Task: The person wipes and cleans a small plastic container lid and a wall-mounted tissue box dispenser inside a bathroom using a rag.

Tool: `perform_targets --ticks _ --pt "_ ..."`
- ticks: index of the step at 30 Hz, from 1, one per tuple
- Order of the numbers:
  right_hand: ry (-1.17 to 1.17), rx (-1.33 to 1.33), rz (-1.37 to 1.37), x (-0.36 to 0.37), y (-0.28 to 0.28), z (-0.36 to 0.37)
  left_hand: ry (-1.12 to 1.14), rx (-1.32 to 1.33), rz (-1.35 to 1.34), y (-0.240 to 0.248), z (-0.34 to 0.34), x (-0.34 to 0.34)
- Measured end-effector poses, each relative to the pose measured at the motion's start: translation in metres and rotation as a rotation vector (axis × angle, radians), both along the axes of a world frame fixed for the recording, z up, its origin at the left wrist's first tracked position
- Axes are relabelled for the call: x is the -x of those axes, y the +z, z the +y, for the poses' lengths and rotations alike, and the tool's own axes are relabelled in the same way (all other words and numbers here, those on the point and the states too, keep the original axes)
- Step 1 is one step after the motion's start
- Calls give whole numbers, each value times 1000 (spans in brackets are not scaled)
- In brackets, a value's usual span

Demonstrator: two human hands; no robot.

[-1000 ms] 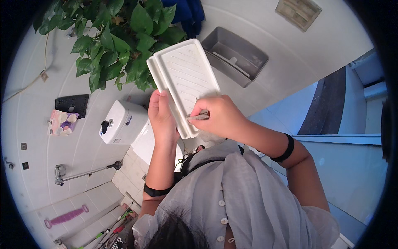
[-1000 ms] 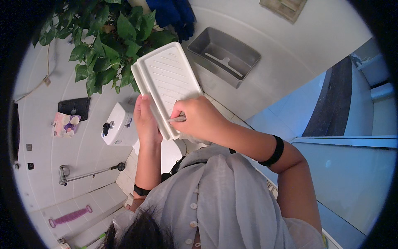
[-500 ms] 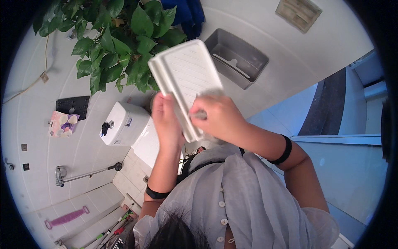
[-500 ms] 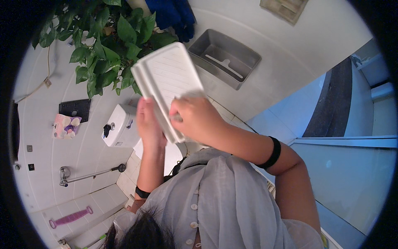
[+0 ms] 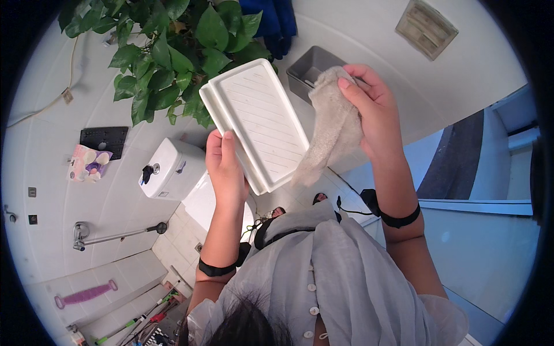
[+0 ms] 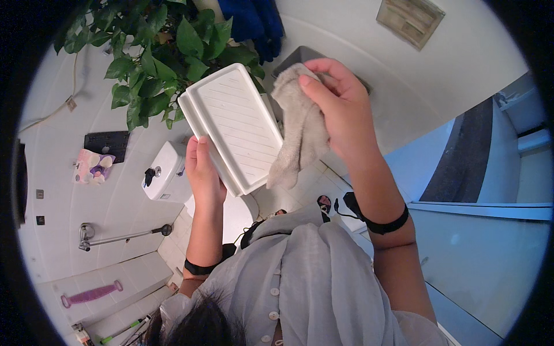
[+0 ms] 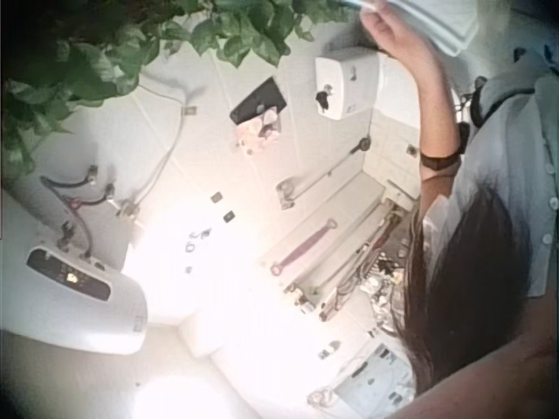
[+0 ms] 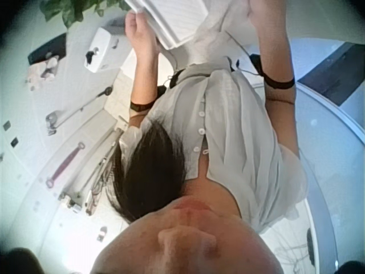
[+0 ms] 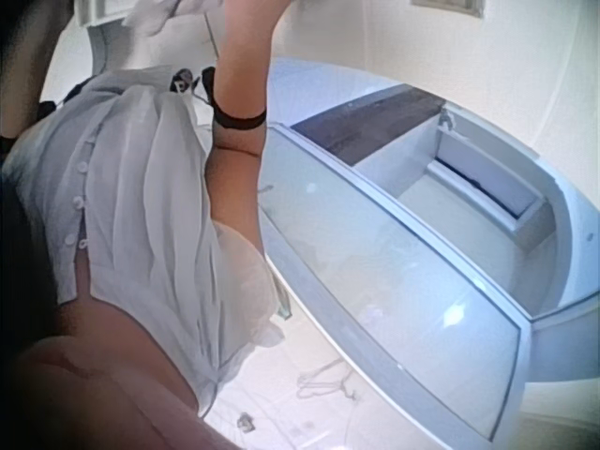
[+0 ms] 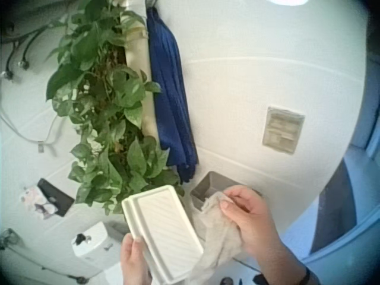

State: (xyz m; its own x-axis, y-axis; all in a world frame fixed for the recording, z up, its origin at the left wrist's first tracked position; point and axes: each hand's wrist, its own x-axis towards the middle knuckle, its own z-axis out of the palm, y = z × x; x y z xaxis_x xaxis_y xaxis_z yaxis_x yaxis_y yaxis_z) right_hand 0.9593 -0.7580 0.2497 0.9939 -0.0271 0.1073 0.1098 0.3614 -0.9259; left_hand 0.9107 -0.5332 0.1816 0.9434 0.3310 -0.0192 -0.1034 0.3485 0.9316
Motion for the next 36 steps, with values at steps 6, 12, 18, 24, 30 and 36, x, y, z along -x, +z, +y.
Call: perform_targets --ticks 6,12,18,24,30,36 --pt "356 588 -417 22 -13 34 -77 38 13 2 -4 -1" --pt "50 1020 -968 41 -47 48 -81 42 63 8 -4 5" --pt "282 994 -1044 50 -57 43 -123 -28 84 12 1 1" --pt "274 1054 -987 62 -68 32 -58 -110 115 16 15 0" --pt "196 1077 -1018 60 -61 41 -67 -148 16 17 18 -3" --pt "201 1165 -983 67 -54 50 -96 -101 64 11 19 -2"
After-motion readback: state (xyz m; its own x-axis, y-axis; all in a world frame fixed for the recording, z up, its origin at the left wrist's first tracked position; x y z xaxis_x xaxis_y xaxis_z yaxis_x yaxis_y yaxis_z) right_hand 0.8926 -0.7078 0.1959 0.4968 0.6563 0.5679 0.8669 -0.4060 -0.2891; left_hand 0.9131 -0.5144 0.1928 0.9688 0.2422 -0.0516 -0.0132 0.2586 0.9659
